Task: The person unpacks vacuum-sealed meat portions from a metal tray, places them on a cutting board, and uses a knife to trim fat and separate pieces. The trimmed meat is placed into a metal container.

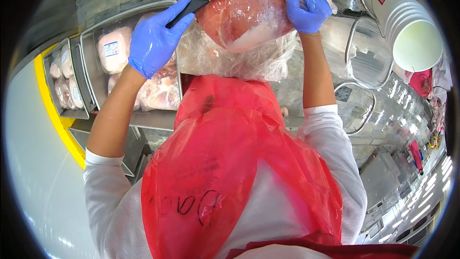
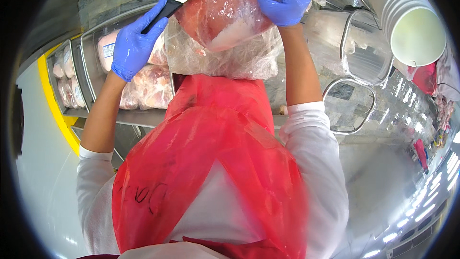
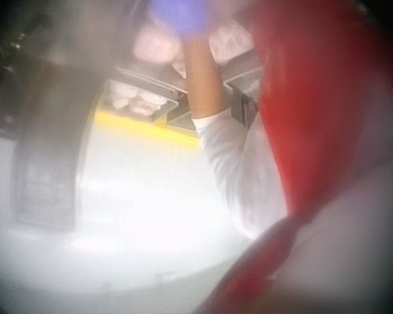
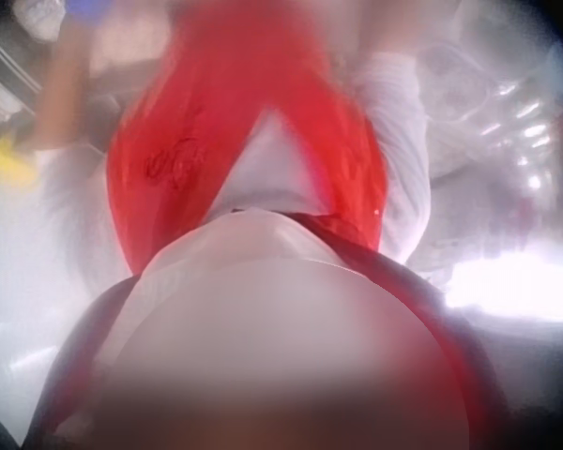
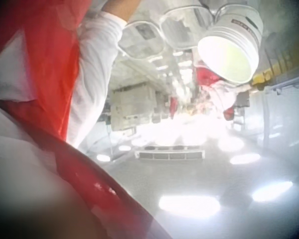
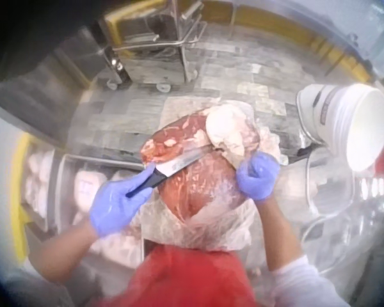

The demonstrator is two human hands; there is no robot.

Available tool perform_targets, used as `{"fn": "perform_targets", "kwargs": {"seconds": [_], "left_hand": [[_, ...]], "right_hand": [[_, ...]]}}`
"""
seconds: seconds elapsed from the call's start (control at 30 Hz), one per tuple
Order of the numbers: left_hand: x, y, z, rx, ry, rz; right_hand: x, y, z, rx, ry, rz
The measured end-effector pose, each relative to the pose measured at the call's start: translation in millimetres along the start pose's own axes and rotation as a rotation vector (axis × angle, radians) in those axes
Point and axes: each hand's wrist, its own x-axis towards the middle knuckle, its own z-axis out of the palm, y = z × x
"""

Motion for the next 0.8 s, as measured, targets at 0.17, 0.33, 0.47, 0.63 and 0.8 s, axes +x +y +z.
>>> {"fn": "perform_targets", "kwargs": {"seconds": [0.17, 0.33, 0.47, 0.63, 0.8], "left_hand": [[-28.8, 26.6, 9.6, 0.073, -0.007, -0.166], [-40.0, 58.0, 20.9, 0.144, 0.003, -0.145], [-30.1, 53.4, -16.7, 0.290, -0.009, 0.019], [1.3, 71.3, -60.6, 0.536, -0.134, 0.062], [26.2, 112.0, -68.6, 0.645, -0.053, 0.237]], "right_hand": [[-10.3, -29.6, -14.1, 0.040, -0.074, 0.057], [-14.6, -29.8, -20.5, -0.032, 0.029, 0.086], [-22.8, 3.2, -10.0, -0.110, 0.162, 0.156], [-0.2, 23.0, -7.9, -0.185, 0.152, 0.274], [15.2, 46.0, -1.4, -0.369, 0.032, 0.087]]}}
